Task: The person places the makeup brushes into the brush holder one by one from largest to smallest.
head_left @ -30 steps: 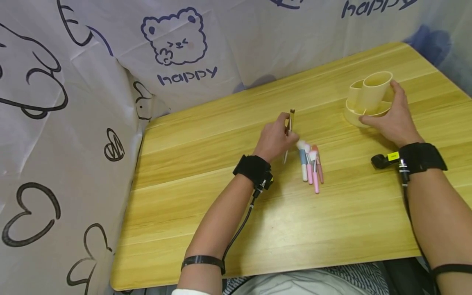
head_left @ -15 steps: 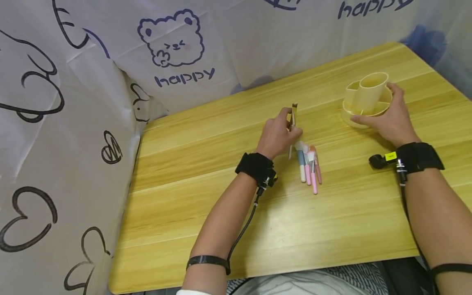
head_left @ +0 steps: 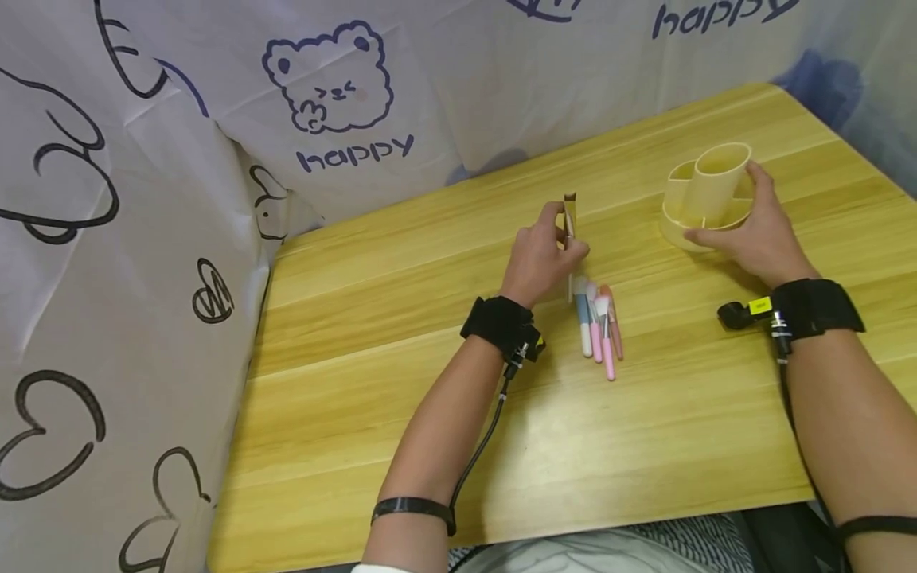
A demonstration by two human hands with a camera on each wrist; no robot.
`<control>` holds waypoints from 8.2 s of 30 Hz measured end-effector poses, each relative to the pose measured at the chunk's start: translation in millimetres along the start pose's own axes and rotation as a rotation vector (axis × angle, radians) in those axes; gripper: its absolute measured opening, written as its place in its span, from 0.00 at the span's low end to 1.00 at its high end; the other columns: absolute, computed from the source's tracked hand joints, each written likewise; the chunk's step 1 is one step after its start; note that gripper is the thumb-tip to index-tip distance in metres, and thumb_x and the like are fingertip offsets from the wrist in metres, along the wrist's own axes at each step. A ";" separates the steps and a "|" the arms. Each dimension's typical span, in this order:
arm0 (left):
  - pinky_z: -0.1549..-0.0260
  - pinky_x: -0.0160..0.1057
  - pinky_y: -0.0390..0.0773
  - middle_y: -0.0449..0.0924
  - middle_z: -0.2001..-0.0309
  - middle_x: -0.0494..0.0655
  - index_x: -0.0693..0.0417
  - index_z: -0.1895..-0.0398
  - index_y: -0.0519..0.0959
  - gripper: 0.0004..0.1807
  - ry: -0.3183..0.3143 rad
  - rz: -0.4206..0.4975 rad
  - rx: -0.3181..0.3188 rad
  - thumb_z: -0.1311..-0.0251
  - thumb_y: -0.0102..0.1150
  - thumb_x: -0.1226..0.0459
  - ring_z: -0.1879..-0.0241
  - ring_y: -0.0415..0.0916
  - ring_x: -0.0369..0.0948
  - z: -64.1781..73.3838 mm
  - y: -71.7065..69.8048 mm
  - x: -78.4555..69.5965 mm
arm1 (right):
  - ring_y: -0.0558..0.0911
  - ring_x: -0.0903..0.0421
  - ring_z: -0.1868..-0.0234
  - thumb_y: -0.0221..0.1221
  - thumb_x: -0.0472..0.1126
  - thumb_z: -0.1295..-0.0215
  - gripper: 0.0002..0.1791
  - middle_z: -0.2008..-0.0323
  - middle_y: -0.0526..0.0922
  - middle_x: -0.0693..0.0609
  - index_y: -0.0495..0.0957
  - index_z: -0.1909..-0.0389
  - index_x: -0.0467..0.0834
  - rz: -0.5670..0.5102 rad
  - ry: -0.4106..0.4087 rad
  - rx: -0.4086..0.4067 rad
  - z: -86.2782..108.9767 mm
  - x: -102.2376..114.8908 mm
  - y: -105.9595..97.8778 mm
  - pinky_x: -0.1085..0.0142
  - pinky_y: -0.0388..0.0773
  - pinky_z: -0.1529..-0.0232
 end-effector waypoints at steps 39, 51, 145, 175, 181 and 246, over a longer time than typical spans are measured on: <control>0.59 0.31 0.85 0.88 0.51 0.52 0.52 0.31 0.66 0.24 0.116 0.051 -0.066 0.29 0.52 0.63 0.58 0.89 0.41 -6.6 7.1 -19.8 | 0.48 0.31 0.18 0.73 0.51 0.41 0.68 0.16 0.38 0.38 0.29 0.16 0.54 0.022 -0.044 0.007 -1.2 -0.5 -1.8 0.31 0.47 0.22; 0.56 0.33 0.86 0.88 0.52 0.53 0.53 0.33 0.66 0.22 0.127 0.038 -0.075 0.28 0.51 0.63 0.57 0.90 0.43 -9.9 4.7 -22.3 | 0.48 0.32 0.18 0.75 0.52 0.44 0.71 0.16 0.39 0.38 0.27 0.16 0.58 0.002 -0.063 0.031 0.2 1.8 -1.0 0.31 0.45 0.21; 0.57 0.32 0.87 0.84 0.48 0.62 0.57 0.33 0.69 0.22 0.290 0.539 -0.308 0.28 0.53 0.67 0.55 0.90 0.52 -63.5 39.7 -60.0 | 0.55 0.32 0.21 0.76 0.46 0.45 0.68 0.17 0.44 0.36 0.35 0.15 0.49 -0.008 -0.071 -0.032 4.2 -3.6 -7.1 0.30 0.55 0.25; 0.55 0.30 0.86 0.86 0.47 0.59 0.56 0.32 0.69 0.23 0.340 0.461 -0.321 0.28 0.58 0.66 0.54 0.91 0.49 -65.8 45.4 -63.5 | 0.62 0.35 0.23 0.78 0.56 0.48 0.70 0.19 0.53 0.37 0.39 0.16 0.49 -0.002 -0.048 -0.031 5.8 -0.6 -2.1 0.33 0.59 0.26; 0.55 0.30 0.86 0.86 0.48 0.59 0.57 0.32 0.68 0.23 0.347 0.453 -0.319 0.28 0.57 0.65 0.54 0.91 0.49 -66.1 44.7 -63.3 | 0.58 0.33 0.21 0.78 0.54 0.47 0.70 0.18 0.50 0.36 0.36 0.16 0.49 0.003 -0.043 -0.007 6.4 -1.3 -3.5 0.31 0.55 0.25; 0.56 0.26 0.85 0.85 0.47 0.62 0.62 0.32 0.67 0.23 0.345 0.481 -0.338 0.27 0.55 0.67 0.53 0.91 0.51 -63.6 36.9 -65.4 | 0.58 0.31 0.22 0.77 0.54 0.46 0.71 0.20 0.47 0.33 0.33 0.15 0.50 0.113 -0.038 0.024 8.2 -0.4 -0.8 0.29 0.56 0.26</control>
Point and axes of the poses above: each hand's wrist, its own z-axis away from the middle knuckle, its own y-axis out of the palm, x = y × z, the point moved 5 cm from there along -z, towards the middle knuckle
